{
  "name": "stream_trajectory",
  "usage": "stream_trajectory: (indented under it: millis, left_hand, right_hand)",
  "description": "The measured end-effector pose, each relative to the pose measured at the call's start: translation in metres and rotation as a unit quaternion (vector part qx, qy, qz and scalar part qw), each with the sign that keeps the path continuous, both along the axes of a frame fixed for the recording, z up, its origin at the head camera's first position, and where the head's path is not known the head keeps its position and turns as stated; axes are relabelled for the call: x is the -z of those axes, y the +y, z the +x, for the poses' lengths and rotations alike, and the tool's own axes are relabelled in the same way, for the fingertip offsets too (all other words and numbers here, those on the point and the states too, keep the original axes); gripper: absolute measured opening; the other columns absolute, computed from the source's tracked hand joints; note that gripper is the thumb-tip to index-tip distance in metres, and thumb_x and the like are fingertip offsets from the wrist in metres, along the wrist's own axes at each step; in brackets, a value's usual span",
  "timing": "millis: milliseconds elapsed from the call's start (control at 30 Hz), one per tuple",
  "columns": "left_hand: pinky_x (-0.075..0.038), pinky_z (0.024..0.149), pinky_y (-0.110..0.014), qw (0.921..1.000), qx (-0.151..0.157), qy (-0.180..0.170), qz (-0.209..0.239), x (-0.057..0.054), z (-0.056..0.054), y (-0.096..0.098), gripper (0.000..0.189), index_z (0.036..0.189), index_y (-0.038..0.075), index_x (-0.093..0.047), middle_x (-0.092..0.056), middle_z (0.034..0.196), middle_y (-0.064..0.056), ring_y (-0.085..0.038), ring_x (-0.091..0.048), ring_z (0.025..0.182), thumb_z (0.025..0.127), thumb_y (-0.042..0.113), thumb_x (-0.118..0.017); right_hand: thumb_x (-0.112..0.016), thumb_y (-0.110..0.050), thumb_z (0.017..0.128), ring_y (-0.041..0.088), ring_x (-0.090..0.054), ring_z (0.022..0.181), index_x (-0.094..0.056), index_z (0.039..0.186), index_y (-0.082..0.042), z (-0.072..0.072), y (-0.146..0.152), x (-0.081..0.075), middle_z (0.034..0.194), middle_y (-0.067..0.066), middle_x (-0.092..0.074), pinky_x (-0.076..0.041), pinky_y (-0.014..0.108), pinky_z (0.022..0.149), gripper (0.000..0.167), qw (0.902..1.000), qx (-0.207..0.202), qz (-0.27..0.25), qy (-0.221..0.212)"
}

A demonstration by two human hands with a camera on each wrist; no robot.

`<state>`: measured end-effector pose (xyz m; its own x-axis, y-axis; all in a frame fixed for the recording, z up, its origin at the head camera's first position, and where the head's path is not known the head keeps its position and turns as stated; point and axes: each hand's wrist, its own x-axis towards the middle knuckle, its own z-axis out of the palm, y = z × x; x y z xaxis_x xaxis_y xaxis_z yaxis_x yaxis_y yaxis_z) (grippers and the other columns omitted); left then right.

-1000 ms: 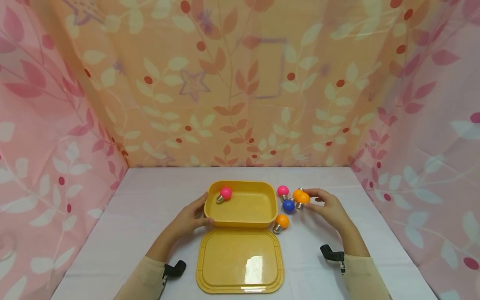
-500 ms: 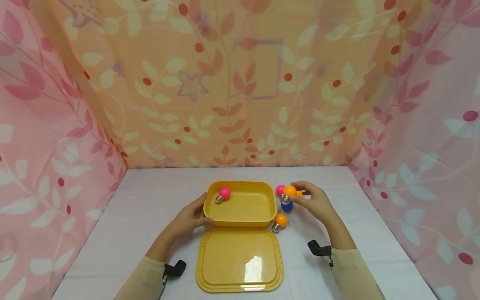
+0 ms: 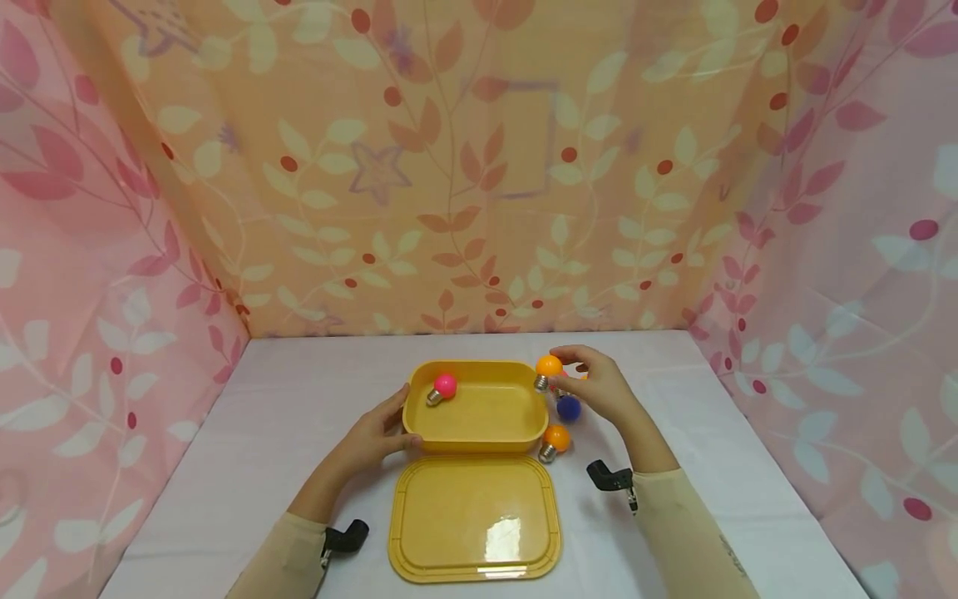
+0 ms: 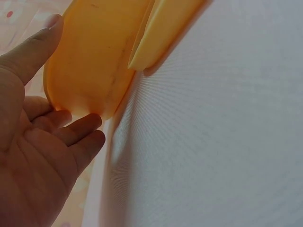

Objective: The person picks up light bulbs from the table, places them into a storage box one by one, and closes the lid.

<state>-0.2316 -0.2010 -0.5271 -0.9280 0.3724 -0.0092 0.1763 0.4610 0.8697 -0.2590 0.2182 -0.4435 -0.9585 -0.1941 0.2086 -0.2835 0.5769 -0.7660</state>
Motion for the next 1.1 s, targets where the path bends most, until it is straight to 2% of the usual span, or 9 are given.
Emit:
stream_trajectory:
  millis: [233, 467, 600, 833, 1100]
  left_hand:
    - [-0.028, 0.123, -0.048, 1.0, 0.0, 0.001, 0.003, 0.002, 0.0, -0.001, 0.104, 0.165, 0.022, -0.021, -0.021, 0.17, -0.001, -0.029, -0.034, 0.152, 0.084, 0.041, -0.084]
    - [-0.028, 0.123, -0.048, 1.0, 0.003, 0.007, 0.004, 0.002, -0.001, -0.002, 0.103, 0.165, 0.022, -0.022, -0.021, 0.17, 0.0, -0.029, -0.034, 0.152, 0.085, 0.042, -0.083]
    - [-0.028, 0.123, -0.048, 1.0, 0.004, 0.004, 0.006, 0.002, -0.002, -0.003, 0.104, 0.165, 0.021, -0.022, -0.021, 0.17, 0.001, -0.027, -0.033, 0.153, 0.084, 0.043, -0.084]
    - [-0.028, 0.123, -0.046, 0.9999, 0.007, 0.008, 0.001, 0.003, -0.004, -0.002, 0.105, 0.165, 0.02, -0.022, -0.021, 0.17, 0.001, -0.026, -0.033, 0.153, 0.083, 0.043, -0.084]
    - [-0.026, 0.124, -0.047, 1.0, 0.005, 0.004, -0.006, 0.0, -0.002, -0.001, 0.104, 0.165, 0.02, -0.021, -0.02, 0.171, 0.001, -0.026, -0.031, 0.154, 0.085, 0.041, -0.083]
  right_hand:
    - [-0.082, -0.038, 0.088, 0.032, -0.059, 0.121, -0.07, 0.127, -0.017, -0.014, -0.027, -0.004, 0.123, 0.001, -0.07, -0.046, 0.054, 0.108, 0.047, 0.9997, -0.011, 0.012, -0.017]
    - [-0.083, -0.039, 0.087, 0.029, -0.06, 0.118, -0.07, 0.128, -0.016, -0.029, -0.048, -0.006, 0.122, 0.0, -0.071, -0.049, 0.052, 0.105, 0.049, 0.9982, -0.041, 0.038, -0.02]
    - [-0.084, -0.037, 0.086, 0.025, -0.06, 0.116, -0.071, 0.126, -0.018, -0.037, -0.061, -0.006, 0.121, -0.002, -0.071, -0.049, 0.05, 0.105, 0.046, 0.997, -0.058, 0.045, -0.024]
    - [-0.085, -0.035, 0.085, 0.026, -0.06, 0.116, -0.072, 0.123, -0.019, -0.049, -0.084, -0.006, 0.121, -0.001, -0.07, -0.051, 0.048, 0.103, 0.043, 0.9936, -0.077, 0.064, -0.051]
    - [-0.086, -0.028, 0.084, 0.026, -0.06, 0.111, -0.073, 0.122, -0.015, -0.056, -0.105, -0.002, 0.117, 0.001, -0.07, -0.051, 0.045, 0.103, 0.042, 0.9893, -0.102, 0.086, -0.06]
